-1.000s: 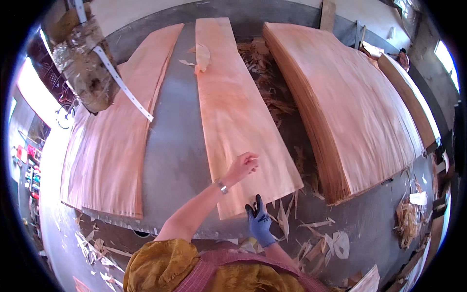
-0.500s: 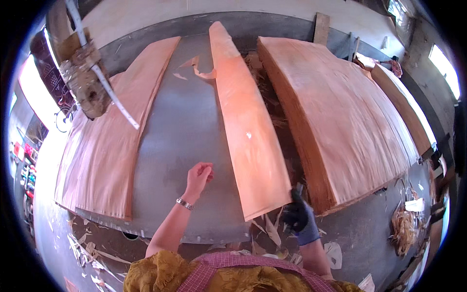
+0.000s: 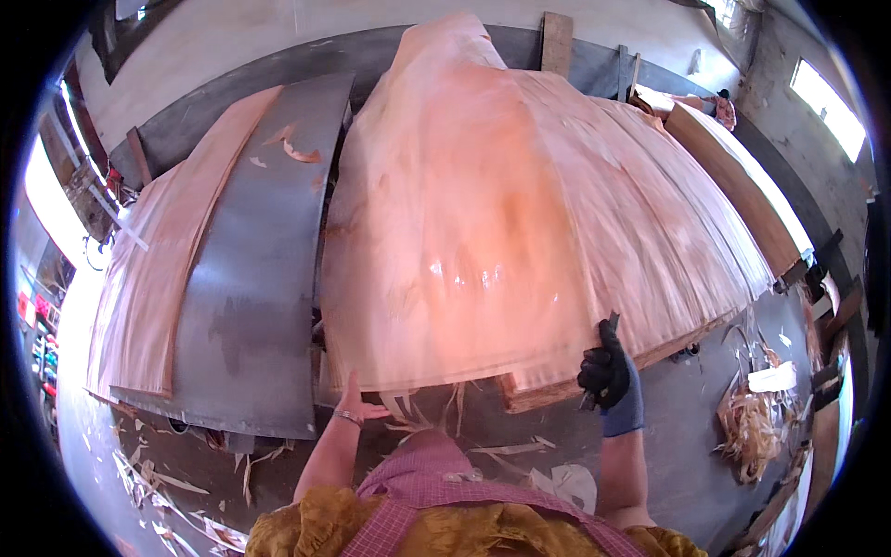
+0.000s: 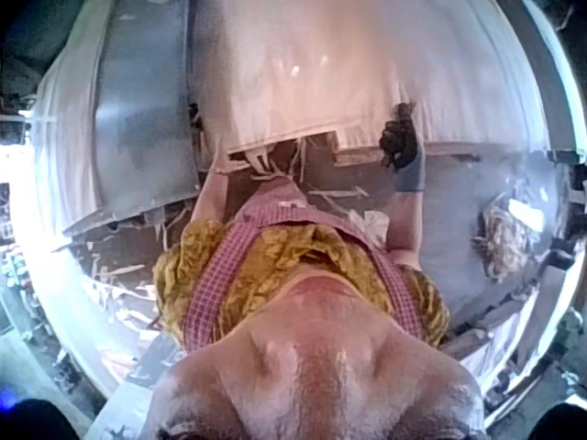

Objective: The person prepares thin sheets of wood veneer by smoothing them on a table, trimming excess material with a small knife, and applying tape to the edges.

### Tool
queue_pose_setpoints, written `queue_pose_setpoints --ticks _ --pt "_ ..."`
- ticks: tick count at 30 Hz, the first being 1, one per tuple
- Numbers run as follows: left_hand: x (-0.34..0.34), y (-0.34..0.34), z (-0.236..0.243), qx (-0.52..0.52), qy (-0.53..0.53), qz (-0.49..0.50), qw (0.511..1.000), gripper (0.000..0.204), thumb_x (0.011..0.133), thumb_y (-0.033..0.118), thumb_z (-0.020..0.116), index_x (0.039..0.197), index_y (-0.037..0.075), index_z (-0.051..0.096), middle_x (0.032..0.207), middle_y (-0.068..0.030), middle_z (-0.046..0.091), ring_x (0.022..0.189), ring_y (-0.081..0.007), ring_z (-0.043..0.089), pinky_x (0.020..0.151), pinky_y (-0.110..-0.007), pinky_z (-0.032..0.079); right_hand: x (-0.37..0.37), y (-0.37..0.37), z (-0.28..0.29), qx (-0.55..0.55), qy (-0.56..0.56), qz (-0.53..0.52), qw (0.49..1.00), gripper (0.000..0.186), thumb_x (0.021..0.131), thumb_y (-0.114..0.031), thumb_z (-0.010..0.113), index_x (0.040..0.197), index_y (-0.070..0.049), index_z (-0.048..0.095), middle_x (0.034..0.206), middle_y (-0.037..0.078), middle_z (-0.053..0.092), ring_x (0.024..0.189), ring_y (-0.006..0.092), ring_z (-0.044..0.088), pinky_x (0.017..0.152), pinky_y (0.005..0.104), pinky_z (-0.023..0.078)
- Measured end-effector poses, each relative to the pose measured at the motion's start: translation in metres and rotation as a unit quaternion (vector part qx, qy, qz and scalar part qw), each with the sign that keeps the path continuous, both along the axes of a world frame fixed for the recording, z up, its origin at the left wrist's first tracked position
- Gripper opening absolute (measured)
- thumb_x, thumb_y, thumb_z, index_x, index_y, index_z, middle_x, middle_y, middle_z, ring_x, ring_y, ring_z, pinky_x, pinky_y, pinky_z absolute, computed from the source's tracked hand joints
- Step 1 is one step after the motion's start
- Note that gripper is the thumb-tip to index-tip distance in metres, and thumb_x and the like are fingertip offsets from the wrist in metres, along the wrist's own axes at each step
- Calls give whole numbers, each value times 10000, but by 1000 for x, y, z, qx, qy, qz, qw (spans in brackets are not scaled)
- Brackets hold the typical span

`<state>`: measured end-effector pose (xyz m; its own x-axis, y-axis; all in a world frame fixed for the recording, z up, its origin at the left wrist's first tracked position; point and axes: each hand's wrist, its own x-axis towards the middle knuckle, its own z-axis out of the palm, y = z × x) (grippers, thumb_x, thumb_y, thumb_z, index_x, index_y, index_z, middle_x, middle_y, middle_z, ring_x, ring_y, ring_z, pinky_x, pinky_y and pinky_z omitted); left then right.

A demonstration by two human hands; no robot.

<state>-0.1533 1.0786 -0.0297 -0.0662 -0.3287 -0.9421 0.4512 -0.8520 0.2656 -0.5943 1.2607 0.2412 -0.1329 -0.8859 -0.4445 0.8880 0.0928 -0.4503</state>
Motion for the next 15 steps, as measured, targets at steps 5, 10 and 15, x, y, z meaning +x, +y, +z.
queue_pose_setpoints --ticks 5,10,15 --pt "-113 -1 -40 12 161 163 973 1181 747 735 568 1493 146 -131 1520 -244 99 1323 -527 259 1003 -667 306 -144 -1 9 -13 73 9 997 273 960 -388 542 746 -237 466 512 -85 295 367 54 265 350 240 205" --pt "-243 -4 -74 -217 160 345 899 721 808 685 549 1230 102 503 1150 -63 566 982 -230 583 771 -368 524 -275 4 35 29 250 -20 968 376 931 -393 593 679 -218 375 492 -85 291 343 52 256 339 242 192" --pt "-309 -22 -68 -231 88 450 858 463 863 586 583 937 131 634 730 65 627 496 -46 503 412 -164 411 -391 3 55 112 329 -33 937 403 937 -451 553 616 -258 406 466 -87 259 329 55 255 340 243 206"
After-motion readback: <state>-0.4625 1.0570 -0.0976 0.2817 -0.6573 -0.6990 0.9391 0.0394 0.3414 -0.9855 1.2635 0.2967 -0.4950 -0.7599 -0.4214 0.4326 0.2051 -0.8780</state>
